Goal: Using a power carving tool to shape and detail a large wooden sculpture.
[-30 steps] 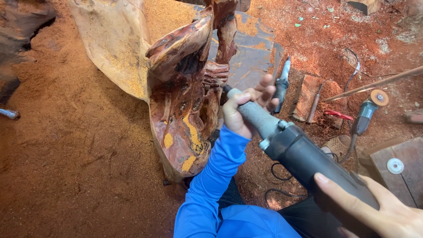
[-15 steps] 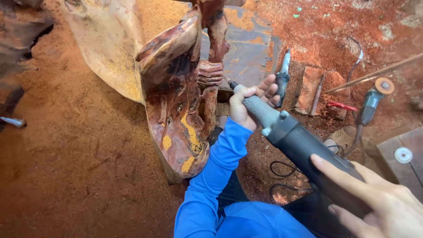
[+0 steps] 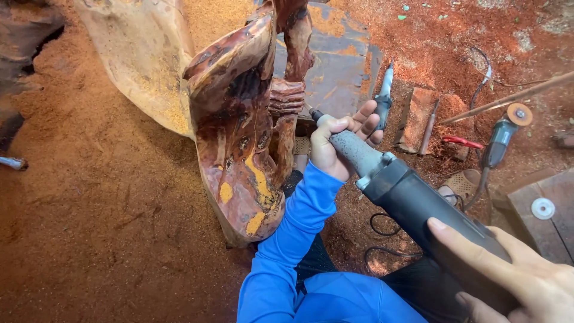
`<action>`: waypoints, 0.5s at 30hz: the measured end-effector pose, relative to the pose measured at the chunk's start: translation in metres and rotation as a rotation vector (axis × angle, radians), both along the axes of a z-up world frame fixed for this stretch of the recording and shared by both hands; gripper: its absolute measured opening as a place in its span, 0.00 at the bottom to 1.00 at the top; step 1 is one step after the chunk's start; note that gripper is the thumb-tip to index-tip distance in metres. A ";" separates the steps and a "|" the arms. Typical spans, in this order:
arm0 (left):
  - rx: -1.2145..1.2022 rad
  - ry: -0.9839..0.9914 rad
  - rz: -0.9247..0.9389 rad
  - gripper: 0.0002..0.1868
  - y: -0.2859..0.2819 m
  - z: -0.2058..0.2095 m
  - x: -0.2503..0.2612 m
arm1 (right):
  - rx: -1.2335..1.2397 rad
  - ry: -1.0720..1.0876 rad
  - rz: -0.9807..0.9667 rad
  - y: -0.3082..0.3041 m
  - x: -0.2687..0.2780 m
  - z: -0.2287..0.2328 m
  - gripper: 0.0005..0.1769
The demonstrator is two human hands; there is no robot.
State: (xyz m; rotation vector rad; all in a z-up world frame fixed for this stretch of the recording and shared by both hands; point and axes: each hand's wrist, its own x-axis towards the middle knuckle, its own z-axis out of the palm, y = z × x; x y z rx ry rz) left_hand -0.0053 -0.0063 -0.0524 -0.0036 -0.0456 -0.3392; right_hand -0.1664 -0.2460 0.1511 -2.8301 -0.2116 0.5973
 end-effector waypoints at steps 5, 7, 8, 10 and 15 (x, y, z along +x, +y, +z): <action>-0.023 -0.001 0.007 0.25 -0.001 0.000 -0.001 | 0.007 -0.034 0.047 -0.002 -0.002 0.003 0.58; -0.031 -0.010 -0.012 0.26 -0.001 0.000 -0.001 | -0.013 0.000 0.060 -0.004 -0.003 0.003 0.62; -0.033 -0.010 -0.012 0.26 -0.002 0.000 -0.002 | -0.015 -0.001 0.059 -0.003 -0.003 0.004 0.62; -0.036 0.022 0.006 0.24 -0.003 -0.002 -0.002 | -0.084 0.073 0.017 -0.001 -0.003 0.006 0.64; -0.037 0.038 0.008 0.22 -0.003 0.003 -0.006 | -0.048 0.181 -0.044 -0.015 -0.006 -0.007 0.66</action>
